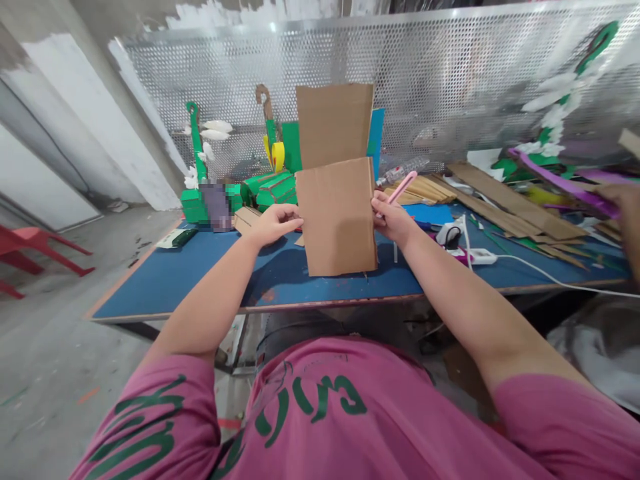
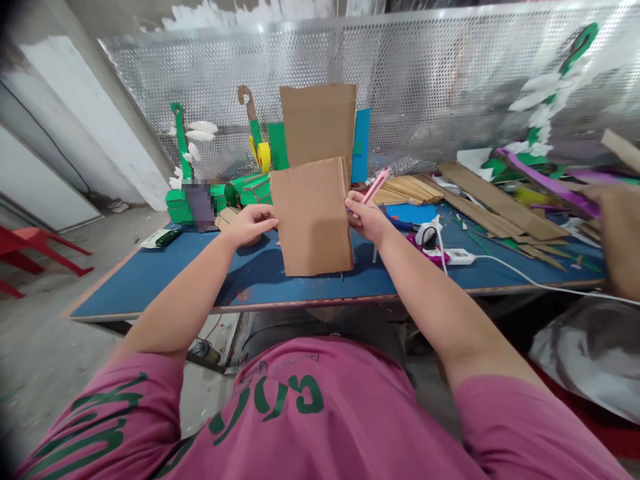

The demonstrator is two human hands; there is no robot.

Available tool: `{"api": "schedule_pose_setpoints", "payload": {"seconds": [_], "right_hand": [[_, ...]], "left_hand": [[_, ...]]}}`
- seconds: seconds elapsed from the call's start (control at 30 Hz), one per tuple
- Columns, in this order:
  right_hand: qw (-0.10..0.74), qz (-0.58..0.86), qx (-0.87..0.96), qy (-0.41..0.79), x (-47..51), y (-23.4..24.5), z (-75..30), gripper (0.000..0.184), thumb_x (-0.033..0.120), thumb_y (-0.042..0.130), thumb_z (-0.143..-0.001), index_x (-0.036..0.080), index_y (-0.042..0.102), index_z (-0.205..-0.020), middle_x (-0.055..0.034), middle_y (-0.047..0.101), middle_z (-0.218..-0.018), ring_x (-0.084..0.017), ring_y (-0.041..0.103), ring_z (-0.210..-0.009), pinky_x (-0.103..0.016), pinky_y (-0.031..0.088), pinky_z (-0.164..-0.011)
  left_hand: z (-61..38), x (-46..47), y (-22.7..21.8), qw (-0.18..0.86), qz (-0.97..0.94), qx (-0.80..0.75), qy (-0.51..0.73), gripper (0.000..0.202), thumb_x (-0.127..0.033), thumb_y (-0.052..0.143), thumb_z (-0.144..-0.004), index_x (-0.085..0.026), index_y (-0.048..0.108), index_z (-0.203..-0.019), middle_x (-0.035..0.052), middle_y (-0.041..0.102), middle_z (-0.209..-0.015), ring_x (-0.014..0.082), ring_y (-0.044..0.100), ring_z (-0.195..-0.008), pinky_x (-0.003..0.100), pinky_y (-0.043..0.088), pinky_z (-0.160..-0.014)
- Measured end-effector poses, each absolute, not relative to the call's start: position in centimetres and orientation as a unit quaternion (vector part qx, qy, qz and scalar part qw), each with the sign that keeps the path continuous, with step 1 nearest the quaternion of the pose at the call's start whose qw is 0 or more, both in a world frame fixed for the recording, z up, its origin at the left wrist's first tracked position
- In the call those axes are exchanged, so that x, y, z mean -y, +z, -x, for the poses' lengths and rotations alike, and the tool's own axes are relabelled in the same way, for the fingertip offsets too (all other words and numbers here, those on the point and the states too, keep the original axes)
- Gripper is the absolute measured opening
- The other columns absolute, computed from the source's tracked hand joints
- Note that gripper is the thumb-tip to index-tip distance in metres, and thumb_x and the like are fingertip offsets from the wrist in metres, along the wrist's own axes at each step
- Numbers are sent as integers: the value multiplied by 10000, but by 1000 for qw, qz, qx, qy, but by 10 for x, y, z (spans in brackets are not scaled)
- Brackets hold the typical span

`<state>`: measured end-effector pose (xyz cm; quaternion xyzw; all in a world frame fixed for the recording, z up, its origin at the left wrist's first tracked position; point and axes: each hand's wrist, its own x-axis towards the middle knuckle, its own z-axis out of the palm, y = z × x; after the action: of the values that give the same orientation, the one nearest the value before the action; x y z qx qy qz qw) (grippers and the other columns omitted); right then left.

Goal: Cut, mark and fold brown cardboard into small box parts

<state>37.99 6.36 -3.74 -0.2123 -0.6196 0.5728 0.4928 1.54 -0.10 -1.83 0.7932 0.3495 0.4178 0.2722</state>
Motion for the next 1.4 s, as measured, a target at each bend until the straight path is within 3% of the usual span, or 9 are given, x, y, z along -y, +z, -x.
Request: {"api": "schedule_pose_setpoints", "payload": {"seconds": [0.3,0.47,0.67,1.2,1.4], "right_hand": [[491,196,620,580,-59,-33,-378,652,593,948,-771,248,398,-831,97,365,-653,-62,193,-485,-256,91,-487],[492,187,617,584,-63,-37,-380,604,585,937,-799,254,433,-846,101,331,-637,-74,180,-489,-239,156,-477],[488,175,618,591,-65,-39,-381,591,566,926,-839,251,426,-839,100,321,-640,-75,198,-492,-231,217,-490],[490,168,606,604,-66,-37,-380,608,547,962,-789,245,436,-834,108,376,-624,-56,202,-470,-244,115,-476],[485,157,608,609,-66,-38,-380,553,529,941,-827,236,472,-844,108,356,-620,-60,206,-489,-228,144,-483]], "left_hand": [[-10,-6,-24,288,-795,-331,419,190,-305,683,-923,-196,819,-997,55,785,-940,179,697,-806,305,552,-744],[-11,-2,-20,292,-794,-340,411,198,-367,699,-940,-193,792,-947,56,761,-887,183,689,-780,307,544,-716],[-14,2,-16,306,-792,-324,417,392,-550,729,-994,-181,752,-864,57,742,-835,168,672,-744,291,519,-707],[-11,-3,-20,293,-791,-347,410,335,-465,803,-949,-190,709,-784,22,704,-774,152,650,-716,277,476,-690],[-11,-4,-20,284,-788,-359,411,317,-457,808,-927,-192,726,-775,24,716,-744,161,657,-688,279,481,-666]]}}
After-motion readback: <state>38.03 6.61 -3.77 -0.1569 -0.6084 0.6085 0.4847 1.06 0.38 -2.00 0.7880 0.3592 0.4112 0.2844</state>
